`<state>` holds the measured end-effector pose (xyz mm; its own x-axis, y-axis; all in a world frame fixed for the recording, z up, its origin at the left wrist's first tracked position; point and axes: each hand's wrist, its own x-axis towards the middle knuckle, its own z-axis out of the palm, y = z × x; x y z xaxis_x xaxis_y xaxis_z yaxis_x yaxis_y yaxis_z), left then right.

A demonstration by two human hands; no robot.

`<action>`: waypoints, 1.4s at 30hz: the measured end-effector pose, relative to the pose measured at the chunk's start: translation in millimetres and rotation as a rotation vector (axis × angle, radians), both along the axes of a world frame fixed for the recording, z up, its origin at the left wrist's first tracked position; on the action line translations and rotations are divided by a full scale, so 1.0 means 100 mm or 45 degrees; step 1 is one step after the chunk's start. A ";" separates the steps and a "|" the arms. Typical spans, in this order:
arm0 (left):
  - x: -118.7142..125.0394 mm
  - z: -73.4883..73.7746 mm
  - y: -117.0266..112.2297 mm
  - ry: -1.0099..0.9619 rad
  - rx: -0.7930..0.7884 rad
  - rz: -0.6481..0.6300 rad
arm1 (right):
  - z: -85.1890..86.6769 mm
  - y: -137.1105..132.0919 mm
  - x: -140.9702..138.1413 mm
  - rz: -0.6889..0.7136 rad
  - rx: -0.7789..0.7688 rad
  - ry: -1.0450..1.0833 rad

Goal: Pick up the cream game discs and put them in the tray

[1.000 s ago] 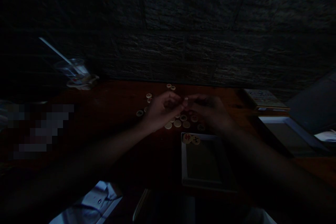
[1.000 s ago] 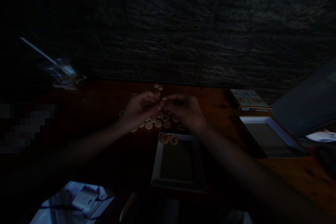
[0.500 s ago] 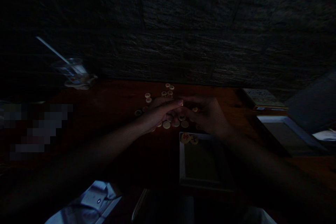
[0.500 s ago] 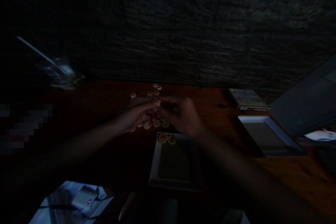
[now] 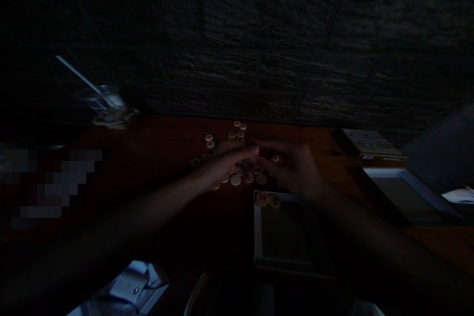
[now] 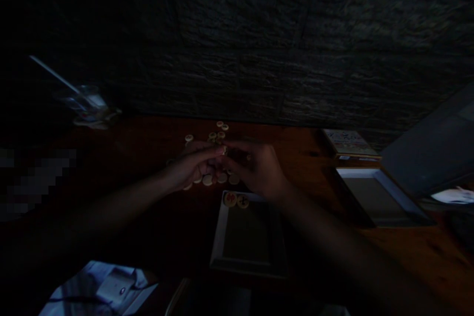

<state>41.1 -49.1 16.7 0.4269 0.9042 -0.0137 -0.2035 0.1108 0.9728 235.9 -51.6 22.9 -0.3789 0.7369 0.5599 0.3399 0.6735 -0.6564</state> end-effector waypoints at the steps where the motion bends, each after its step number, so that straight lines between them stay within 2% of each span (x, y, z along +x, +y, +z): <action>1: 0.00 0.00 0.00 -0.004 -0.007 -0.004 | 0.00 0.00 0.00 -0.003 0.012 -0.003; 5: 0.00 -0.01 0.00 0.015 -0.010 -0.009 | 0.01 -0.03 0.01 0.006 0.061 -0.027; 11: 0.00 -0.02 0.00 0.029 0.029 0.005 | 0.03 -0.04 -0.01 0.000 0.028 -0.030; 17: -0.01 -0.04 0.02 0.033 0.005 -0.065 | 0.05 -0.05 0.01 -0.025 0.135 -0.066; 22: -0.01 -0.03 0.02 0.037 0.016 -0.058 | 0.04 -0.04 0.01 -0.021 0.059 -0.075; 31: 0.01 -0.01 0.00 0.042 0.006 -0.033 | 0.05 -0.05 -0.01 -0.022 0.084 -0.047; 37: -0.01 -0.01 0.00 0.024 0.010 -0.038 | 0.03 -0.03 -0.02 0.012 0.001 0.004; 42: -0.02 0.00 -0.01 -0.001 0.005 -0.035 | 0.02 -0.02 0.00 0.027 0.091 -0.015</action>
<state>39.4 -49.9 16.3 0.4515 0.8922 -0.0094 -0.2015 0.1123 0.9730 235.8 -53.3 25.2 -0.4009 0.6867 0.6065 0.3324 0.7259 -0.6021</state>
